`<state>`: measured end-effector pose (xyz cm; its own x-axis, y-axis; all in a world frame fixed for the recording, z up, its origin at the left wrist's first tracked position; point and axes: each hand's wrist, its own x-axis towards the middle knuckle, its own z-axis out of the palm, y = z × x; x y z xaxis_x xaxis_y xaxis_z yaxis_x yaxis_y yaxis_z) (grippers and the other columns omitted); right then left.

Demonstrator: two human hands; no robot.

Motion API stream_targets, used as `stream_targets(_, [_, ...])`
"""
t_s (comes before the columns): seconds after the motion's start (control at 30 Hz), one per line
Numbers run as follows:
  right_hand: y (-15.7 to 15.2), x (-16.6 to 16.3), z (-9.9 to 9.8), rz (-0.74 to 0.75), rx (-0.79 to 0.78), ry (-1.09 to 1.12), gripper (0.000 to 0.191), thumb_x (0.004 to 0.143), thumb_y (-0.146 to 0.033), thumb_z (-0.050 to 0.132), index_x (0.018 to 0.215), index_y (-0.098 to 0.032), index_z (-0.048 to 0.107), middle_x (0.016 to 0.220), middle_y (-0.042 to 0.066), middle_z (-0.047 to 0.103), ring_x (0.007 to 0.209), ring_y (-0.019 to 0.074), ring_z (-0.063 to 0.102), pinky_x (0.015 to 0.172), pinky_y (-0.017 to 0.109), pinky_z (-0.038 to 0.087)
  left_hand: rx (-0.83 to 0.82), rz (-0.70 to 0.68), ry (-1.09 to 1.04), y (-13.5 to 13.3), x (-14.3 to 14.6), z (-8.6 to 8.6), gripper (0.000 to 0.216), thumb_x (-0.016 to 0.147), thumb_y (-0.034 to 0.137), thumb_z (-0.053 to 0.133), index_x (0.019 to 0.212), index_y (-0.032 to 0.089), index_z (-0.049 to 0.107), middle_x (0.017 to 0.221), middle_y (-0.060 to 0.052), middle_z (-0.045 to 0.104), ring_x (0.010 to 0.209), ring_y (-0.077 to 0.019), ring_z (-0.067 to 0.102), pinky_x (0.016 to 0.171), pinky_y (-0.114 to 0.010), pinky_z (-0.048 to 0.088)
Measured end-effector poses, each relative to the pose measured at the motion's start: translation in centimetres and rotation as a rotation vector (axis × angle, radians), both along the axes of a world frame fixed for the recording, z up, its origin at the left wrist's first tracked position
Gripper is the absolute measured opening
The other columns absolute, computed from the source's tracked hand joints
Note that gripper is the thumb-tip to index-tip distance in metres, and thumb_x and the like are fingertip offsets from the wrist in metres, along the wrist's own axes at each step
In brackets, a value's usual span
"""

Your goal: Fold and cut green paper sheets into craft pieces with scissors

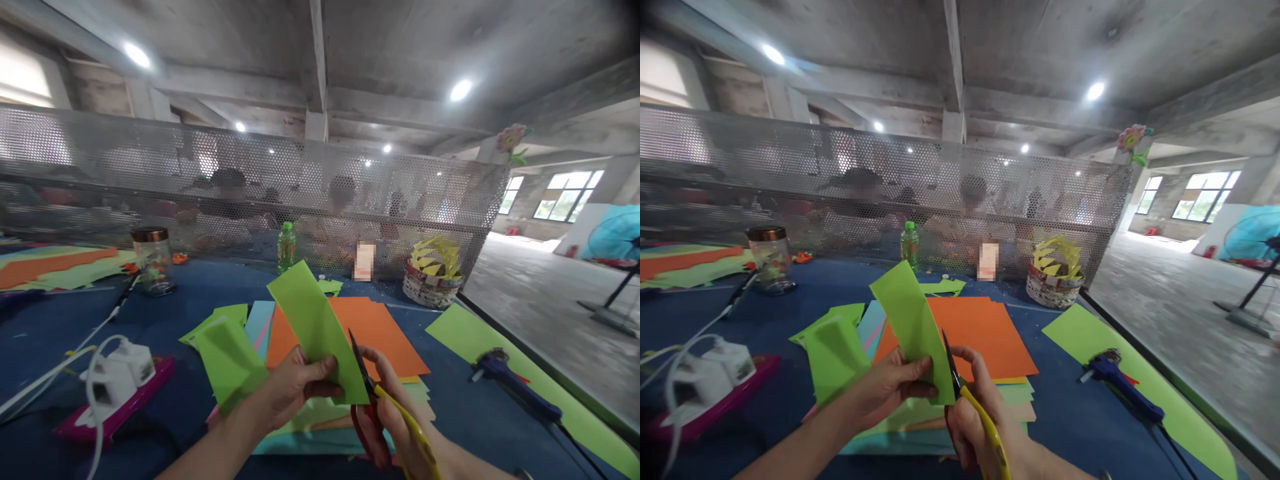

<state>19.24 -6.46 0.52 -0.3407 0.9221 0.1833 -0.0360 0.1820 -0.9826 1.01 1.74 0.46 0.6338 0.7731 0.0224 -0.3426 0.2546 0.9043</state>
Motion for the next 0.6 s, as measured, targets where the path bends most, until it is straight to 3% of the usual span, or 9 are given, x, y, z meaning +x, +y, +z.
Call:
stream_targets(0.23, [0.1,-0.1,-0.8,0.000,0.006,0.040,0.077,0.092,-0.064,0.037,0.145,-0.014,0.014,0.042,-0.011,0.041,0.034,0.0093,0.033,0.039,0.020,0.030,0.004,-0.033,-0.016,-0.3,0.1,0.1,0.032,0.080,0.030,0.072,0.106,0.011,0.071,0.097,-0.015,0.073,0.084,-0.0217,0.068,0.072,-0.029,0.054])
stream_targets(0.33, [-0.1,-0.3,-1.2,-0.070,0.029,0.046,0.073,0.091,-0.063,0.040,0.144,-0.015,0.023,0.043,-0.011,0.038,0.032,0.0068,0.029,0.035,0.017,0.021,-0.009,-0.035,-0.023,-0.3,0.1,0.1,0.031,0.079,0.029,0.073,0.104,0.011,0.071,0.097,-0.015,0.073,0.084,-0.0220,0.069,0.073,-0.029,0.054])
stream_targets(0.47, [0.0,-0.3,-0.7,-0.070,0.167,-0.032,0.063,0.093,-0.058,0.042,0.138,-0.014,0.038,0.041,-0.010,0.037,0.032,0.0066,0.031,0.035,0.018,0.025,-0.033,-0.011,-0.039,-0.1,0.2,-0.2,0.030,0.075,0.029,0.077,0.098,0.010,0.073,0.097,-0.015,0.073,0.086,-0.0244,0.068,0.077,-0.034,0.054])
stream_targets(0.6, [0.2,-0.1,0.3,-0.035,0.178,-0.144,0.052,0.095,-0.053,0.044,0.131,-0.016,0.047,0.042,-0.009,0.039,0.032,0.0055,0.032,0.034,0.017,0.025,-0.060,0.018,-0.040,0.0,0.2,-0.6,0.030,0.071,0.027,0.080,0.095,0.010,0.074,0.094,-0.013,0.074,0.084,-0.0230,0.068,0.075,-0.033,0.055])
